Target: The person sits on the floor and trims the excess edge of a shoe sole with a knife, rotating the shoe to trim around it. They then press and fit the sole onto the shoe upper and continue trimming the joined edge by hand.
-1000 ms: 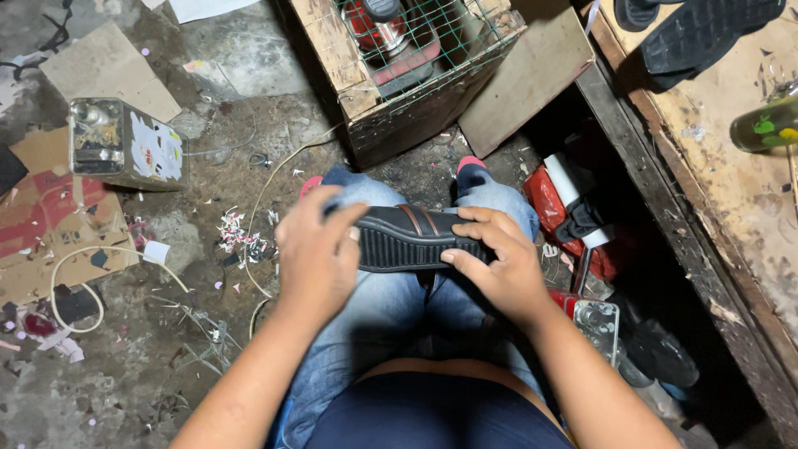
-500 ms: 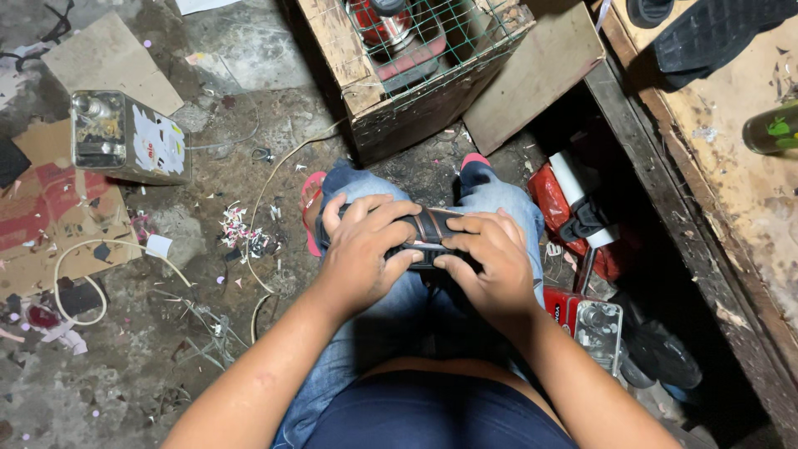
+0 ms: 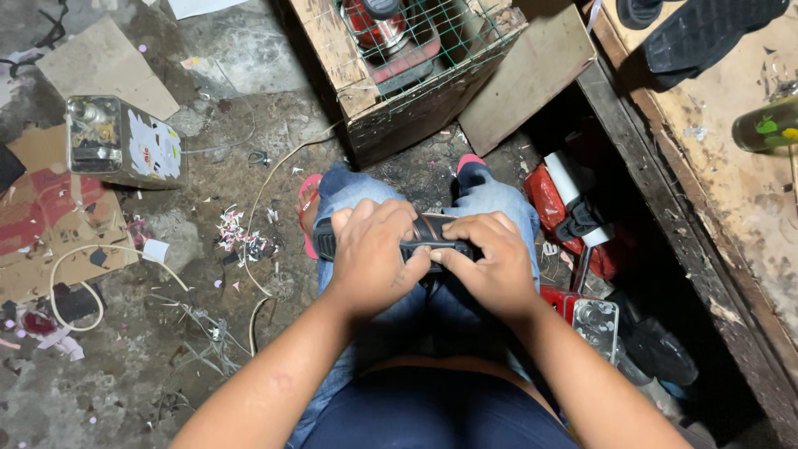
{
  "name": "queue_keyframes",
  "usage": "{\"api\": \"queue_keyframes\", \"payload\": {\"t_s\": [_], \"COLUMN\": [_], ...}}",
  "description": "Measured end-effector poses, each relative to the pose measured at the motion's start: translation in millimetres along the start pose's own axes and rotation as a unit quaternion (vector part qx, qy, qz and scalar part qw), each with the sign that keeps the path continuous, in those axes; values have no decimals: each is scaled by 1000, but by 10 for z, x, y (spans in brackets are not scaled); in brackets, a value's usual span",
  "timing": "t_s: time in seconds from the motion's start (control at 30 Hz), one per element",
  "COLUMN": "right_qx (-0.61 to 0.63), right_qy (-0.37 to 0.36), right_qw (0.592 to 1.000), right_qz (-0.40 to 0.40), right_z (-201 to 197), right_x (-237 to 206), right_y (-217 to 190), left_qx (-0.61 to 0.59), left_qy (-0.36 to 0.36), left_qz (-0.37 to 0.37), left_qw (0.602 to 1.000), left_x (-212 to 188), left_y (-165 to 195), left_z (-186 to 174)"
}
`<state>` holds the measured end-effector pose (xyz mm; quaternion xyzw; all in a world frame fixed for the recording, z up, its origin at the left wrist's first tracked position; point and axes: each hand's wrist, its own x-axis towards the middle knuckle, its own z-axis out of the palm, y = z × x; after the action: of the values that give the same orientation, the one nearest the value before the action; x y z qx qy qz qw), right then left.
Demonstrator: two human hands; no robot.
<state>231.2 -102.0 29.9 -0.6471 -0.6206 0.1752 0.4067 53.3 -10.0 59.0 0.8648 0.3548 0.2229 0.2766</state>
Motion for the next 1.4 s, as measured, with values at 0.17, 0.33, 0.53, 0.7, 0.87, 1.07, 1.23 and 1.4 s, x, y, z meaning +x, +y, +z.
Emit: {"api": "queue_keyframes", "payload": {"t_s": [0.17,0.33,0.53,0.7,0.87,1.07,1.23,1.4], "right_qx": [25,31,-17,-6,46,136,110,165], "right_qy": [12,25,22,25,40,17,-22,-58], "right_qw": [1000,997,999,999,994,965,951,934], "right_qz": [11,67,21,30,93,224,288,312], "right_z": [-168,-218,-126,-93,-63,-69,-99,-169], "right_x": [-144,-367,-353,-298,-290,-212,-76,41], "right_y": [108,166,167,142,163,229,295,337], "left_qx": [14,50,42,13,25,57,72,79], "left_qy": [-30,-52,-57,-73,-51,-65,-94,-101], "left_qz": [25,41,52,45,13,-22,-44,-46], "left_qw": [999,997,996,996,998,996,992,991], "left_x": [14,27,62,88,78,93,189,238], "left_y": [70,53,32,-7,36,156,206,224], "left_z": [-68,-7,76,52,124,161,147,131]}}
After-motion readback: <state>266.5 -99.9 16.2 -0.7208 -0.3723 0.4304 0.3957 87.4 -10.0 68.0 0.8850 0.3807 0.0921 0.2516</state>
